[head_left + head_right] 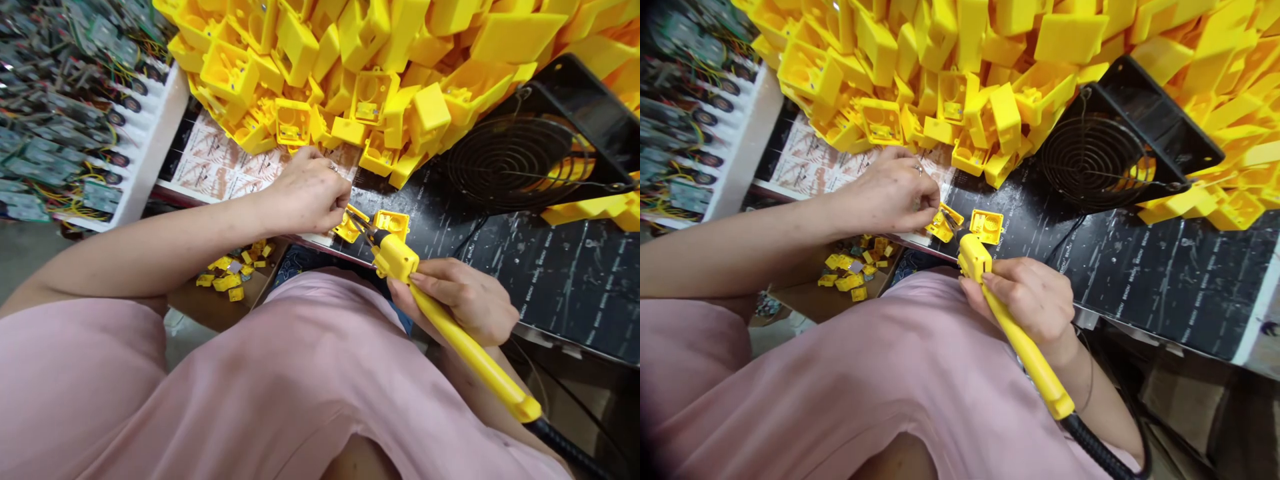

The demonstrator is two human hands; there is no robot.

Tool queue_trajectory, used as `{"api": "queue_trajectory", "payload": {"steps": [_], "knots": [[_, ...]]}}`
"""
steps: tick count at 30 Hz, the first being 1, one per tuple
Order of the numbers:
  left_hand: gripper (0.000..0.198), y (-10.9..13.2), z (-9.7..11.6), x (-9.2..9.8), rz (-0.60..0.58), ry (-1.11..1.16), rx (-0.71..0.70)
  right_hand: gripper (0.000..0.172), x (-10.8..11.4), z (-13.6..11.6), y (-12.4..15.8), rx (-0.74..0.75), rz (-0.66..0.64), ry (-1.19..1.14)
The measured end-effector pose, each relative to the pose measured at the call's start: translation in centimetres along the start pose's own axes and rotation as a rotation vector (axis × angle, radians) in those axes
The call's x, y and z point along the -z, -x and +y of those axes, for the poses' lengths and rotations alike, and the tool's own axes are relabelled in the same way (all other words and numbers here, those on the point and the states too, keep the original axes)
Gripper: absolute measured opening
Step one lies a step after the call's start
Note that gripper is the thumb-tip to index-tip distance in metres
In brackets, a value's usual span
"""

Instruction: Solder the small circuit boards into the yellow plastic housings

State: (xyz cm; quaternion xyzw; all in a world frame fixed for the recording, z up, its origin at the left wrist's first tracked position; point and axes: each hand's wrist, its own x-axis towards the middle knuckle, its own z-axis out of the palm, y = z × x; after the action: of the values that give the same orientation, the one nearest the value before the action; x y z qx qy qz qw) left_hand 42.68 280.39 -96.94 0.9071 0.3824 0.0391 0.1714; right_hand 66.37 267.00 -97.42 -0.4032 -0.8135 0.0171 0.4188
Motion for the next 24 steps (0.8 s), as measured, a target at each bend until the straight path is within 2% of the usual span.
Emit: {"api": "queue_trajectory", "payload": {"steps": [2,5,7,11,16,20,22,24], "knots": [[0.017,-0.2,0.1,0.2,-0.02,-0.013,0.002,0.029,0.5,-0.1,0.3,-0.062,0.005,-0.014],[0.016,-0.3,0.1,0.3,-0.042,-0.011,0.016,0.026,1.0,-0.2,1.3,-0.252,0.093,-0.018],[0.014,-0.4,0.1,0.3,-0.044,0.003,0.023,0.026,0.9,-0.1,1.9,-0.283,0.152,-0.045],[0.014,-0.4,-0.1,0.1,-0.027,0.006,0.027,0.029,0.7,0.4,2.1,-0.184,0.178,-0.098],[0.013,-0.4,0.1,0.3,-0.036,0.019,0.04,0.03,0.1,0.8,0.6,-0.14,0.081,-0.09],[0.012,-0.4,0.3,0.4,-0.04,0.031,0.037,0.034,-0.6,1.2,-0.2,0.023,0.076,-0.086],[0.013,-0.5,0.3,0.4,-0.042,0.028,0.029,0.034,-0.4,1.2,0.0,0.033,0.052,-0.099],[0.012,-0.5,0.2,0.2,-0.038,0.019,0.026,0.03,-0.1,1.0,0.4,-0.04,0.081,-0.117]]}}
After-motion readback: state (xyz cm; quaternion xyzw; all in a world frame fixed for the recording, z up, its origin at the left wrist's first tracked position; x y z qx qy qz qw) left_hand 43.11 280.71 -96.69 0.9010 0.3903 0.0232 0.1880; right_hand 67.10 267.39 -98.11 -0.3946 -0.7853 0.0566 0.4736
